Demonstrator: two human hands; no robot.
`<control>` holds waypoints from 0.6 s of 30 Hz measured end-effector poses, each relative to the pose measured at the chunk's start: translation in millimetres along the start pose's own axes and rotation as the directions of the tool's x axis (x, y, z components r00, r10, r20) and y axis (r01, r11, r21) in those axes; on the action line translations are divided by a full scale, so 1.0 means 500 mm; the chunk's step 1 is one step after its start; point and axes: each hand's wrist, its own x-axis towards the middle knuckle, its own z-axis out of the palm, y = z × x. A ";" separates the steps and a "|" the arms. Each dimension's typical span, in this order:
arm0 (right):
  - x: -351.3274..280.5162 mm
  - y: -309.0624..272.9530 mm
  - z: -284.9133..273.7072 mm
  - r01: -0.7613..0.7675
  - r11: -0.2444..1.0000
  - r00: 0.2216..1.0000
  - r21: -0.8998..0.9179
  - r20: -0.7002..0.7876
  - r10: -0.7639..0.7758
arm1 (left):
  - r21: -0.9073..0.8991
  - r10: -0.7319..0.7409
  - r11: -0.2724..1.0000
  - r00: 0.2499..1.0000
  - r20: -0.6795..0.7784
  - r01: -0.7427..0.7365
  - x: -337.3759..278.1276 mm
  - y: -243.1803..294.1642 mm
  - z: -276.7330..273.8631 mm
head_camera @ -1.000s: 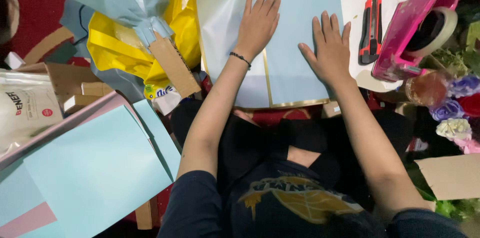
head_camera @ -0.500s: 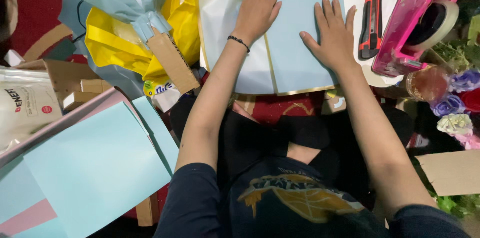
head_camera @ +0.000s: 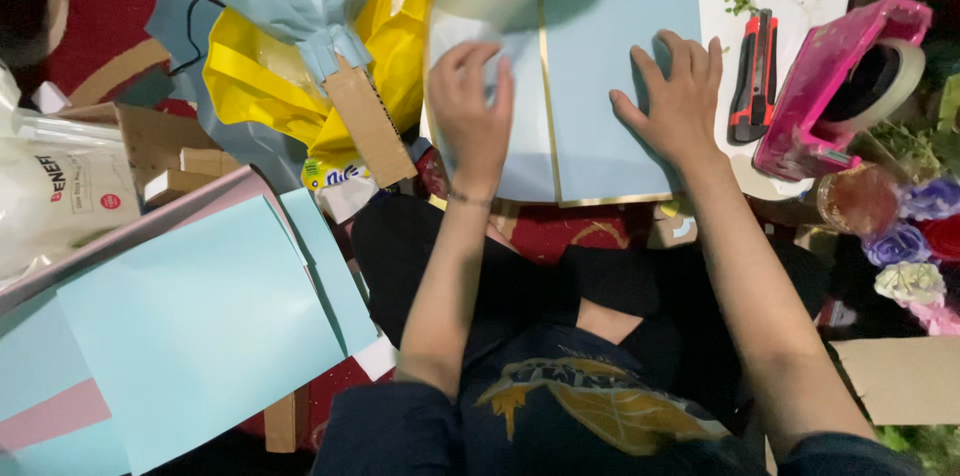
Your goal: The person prepares floral wrapping paper, arranges a pre-assembled bouquet onto the paper, and folds the paper around the base of the bouquet.
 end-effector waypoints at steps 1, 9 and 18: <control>0.000 -0.001 0.001 0.020 0.997 0.998 -0.077 -0.052 -0.024 | 0.026 -0.212 0.976 0.970 -0.123 0.217 -0.032 -0.002 -0.040; 0.026 -0.010 0.011 0.038 0.998 0.995 -0.053 0.092 -0.033 | -0.029 -0.468 0.865 0.827 0.310 0.501 -0.073 -0.096 -0.073; 0.047 -0.033 -0.046 -0.181 0.967 0.944 0.181 0.307 0.120 | -0.576 -0.018 0.427 0.644 0.765 0.697 0.030 -0.094 -0.115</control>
